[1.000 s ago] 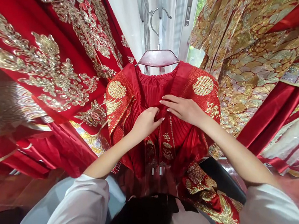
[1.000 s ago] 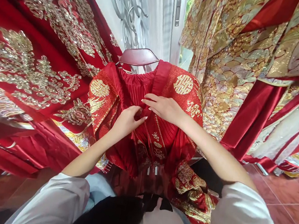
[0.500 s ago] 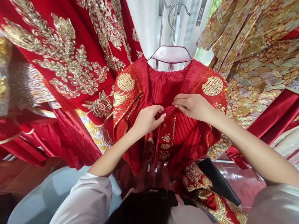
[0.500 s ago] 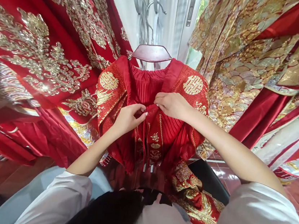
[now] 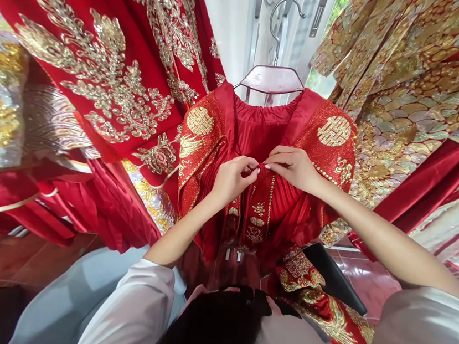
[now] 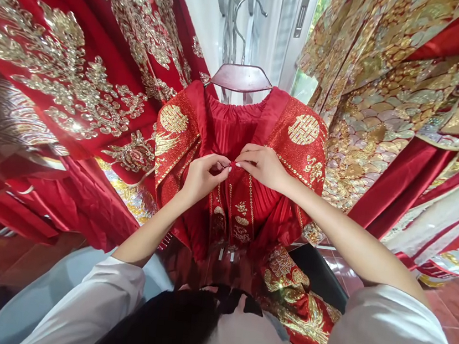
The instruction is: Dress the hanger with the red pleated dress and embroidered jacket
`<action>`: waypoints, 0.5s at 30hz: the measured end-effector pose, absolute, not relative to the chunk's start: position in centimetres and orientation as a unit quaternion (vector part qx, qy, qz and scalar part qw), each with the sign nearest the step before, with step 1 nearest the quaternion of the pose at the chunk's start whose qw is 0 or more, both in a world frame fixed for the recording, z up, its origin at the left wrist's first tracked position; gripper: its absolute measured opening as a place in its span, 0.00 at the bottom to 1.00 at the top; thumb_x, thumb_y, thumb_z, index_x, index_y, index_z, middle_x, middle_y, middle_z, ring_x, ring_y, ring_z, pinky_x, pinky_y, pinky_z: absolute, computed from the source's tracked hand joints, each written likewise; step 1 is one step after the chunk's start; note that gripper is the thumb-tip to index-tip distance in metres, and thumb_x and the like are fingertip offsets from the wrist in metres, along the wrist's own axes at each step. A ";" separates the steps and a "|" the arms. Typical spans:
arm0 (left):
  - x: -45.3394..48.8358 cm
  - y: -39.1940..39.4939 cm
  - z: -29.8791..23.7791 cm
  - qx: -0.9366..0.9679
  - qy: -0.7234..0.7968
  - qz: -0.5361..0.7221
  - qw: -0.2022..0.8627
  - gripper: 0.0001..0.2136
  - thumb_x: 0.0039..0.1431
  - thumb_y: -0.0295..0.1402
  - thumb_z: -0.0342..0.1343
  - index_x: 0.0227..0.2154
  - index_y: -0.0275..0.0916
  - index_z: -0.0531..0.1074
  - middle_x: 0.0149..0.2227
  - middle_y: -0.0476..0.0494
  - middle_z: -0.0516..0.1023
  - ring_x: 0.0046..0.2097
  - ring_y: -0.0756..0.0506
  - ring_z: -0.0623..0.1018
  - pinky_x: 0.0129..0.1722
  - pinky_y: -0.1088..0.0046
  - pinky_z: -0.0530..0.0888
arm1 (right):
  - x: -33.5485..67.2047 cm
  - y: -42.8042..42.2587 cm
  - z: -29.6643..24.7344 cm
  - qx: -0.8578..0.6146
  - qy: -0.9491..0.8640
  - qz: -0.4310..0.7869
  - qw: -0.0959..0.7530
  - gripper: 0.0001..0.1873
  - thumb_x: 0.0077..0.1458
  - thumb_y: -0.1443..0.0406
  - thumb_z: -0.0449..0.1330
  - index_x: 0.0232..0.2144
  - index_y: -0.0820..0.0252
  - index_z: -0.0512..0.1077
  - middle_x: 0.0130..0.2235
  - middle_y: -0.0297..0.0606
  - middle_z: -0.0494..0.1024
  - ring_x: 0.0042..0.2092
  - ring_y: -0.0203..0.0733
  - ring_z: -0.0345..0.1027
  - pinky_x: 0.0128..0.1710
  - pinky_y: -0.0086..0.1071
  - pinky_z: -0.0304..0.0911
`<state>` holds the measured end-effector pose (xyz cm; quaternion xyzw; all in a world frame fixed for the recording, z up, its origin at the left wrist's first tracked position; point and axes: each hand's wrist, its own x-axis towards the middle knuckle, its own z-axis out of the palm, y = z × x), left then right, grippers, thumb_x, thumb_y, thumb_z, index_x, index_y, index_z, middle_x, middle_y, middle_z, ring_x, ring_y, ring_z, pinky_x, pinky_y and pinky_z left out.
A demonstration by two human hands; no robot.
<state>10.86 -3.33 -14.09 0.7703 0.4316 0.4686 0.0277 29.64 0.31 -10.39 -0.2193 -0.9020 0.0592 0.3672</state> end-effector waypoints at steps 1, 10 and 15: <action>11.1 -3.4 -14.1 0.771 0.440 0.459 0.017 0.02 0.55 0.28 0.57 0.31 0.37 0.74 0.30 0.49 0.77 0.30 0.52 0.74 0.32 0.78 0.68 | 29.6 0.3 -10.5 -0.223 -0.899 0.061 0.371 0.14 0.60 0.62 0.54 0.30 0.62 0.77 0.32 0.39 0.75 0.33 0.34 0.68 0.34 0.29 0.62; 11.9 -3.5 -14.4 0.793 0.452 0.398 -0.096 0.06 0.60 0.29 0.50 0.30 0.36 0.71 0.27 0.48 0.72 0.29 0.50 0.70 0.31 0.75 0.64 | 30.2 -0.4 -10.3 -0.272 -0.913 -0.028 0.301 0.16 0.62 0.62 0.50 0.35 0.61 0.77 0.37 0.41 0.76 0.36 0.36 0.69 0.35 0.30 0.61; 11.3 -3.8 -14.0 0.796 0.400 0.455 -0.007 0.06 0.55 0.24 0.52 0.24 0.36 0.66 0.22 0.53 0.64 0.25 0.53 0.64 0.27 0.78 0.61 | 31.2 0.1 -7.8 -0.312 -0.924 -0.140 0.168 0.16 0.63 0.61 0.48 0.40 0.56 0.76 0.41 0.36 0.76 0.36 0.36 0.68 0.28 0.29 0.51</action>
